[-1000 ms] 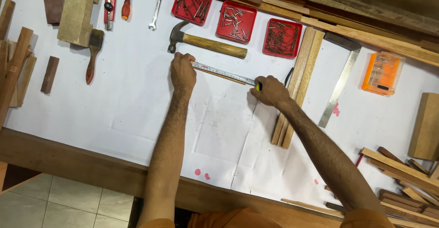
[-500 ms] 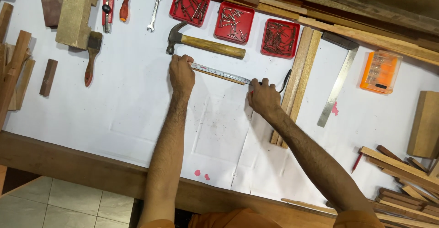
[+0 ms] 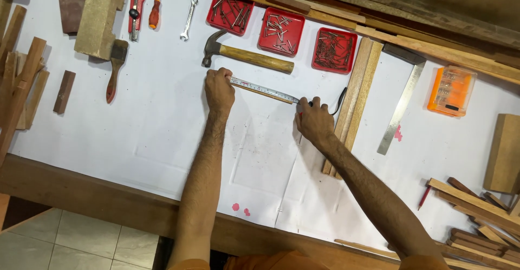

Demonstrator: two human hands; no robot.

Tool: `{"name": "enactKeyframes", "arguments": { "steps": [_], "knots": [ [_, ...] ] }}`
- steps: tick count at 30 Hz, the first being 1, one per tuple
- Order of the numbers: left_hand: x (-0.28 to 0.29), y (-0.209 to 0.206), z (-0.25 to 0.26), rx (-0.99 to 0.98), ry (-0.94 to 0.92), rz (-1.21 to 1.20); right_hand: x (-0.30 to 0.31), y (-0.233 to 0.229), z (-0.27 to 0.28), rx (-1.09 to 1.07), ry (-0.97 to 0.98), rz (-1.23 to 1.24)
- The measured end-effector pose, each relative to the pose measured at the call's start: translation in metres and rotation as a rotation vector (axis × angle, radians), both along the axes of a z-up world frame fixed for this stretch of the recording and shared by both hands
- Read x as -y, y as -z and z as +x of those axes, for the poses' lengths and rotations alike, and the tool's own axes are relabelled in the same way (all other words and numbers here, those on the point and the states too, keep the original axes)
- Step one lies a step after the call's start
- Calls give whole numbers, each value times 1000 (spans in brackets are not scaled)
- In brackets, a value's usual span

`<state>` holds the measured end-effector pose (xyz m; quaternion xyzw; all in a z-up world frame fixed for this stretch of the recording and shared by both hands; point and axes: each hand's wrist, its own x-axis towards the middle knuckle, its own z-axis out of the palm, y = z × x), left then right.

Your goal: Measure and sort various wooden slats on a workbench for furniture construction.

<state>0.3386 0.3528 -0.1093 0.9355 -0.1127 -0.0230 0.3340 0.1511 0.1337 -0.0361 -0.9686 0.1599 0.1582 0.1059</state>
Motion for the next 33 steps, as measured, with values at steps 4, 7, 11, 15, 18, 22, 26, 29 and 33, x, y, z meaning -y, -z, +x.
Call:
{"name": "enactKeyframes", "arguments": {
  "steps": [4,7,11,15,18,22,26,29,33],
  "knots": [
    [-7,8,2,-47,-34,-58,9,1,0,-44,9,57],
    [-15,7,3,-45,-48,-122,15,-4,3,-29,-5,120],
    [-24,-16,2,-77,-46,-269,12,-24,10,-31,25,264],
    [-38,-32,0,-154,-82,-409,5,-28,19,-112,15,385],
    [-49,-45,-7,-165,-52,-372,5,-13,18,-3,-76,424],
    [-52,-49,-22,-173,171,-363,-15,-18,28,-83,-101,469],
    [-40,-45,-35,-230,313,-364,-34,-19,32,-97,-38,491],
    [-29,-50,-40,-178,366,-328,-46,-9,27,-43,-58,463],
    [-10,-59,-41,68,430,-106,-57,10,19,69,-162,294]
  ]
}}
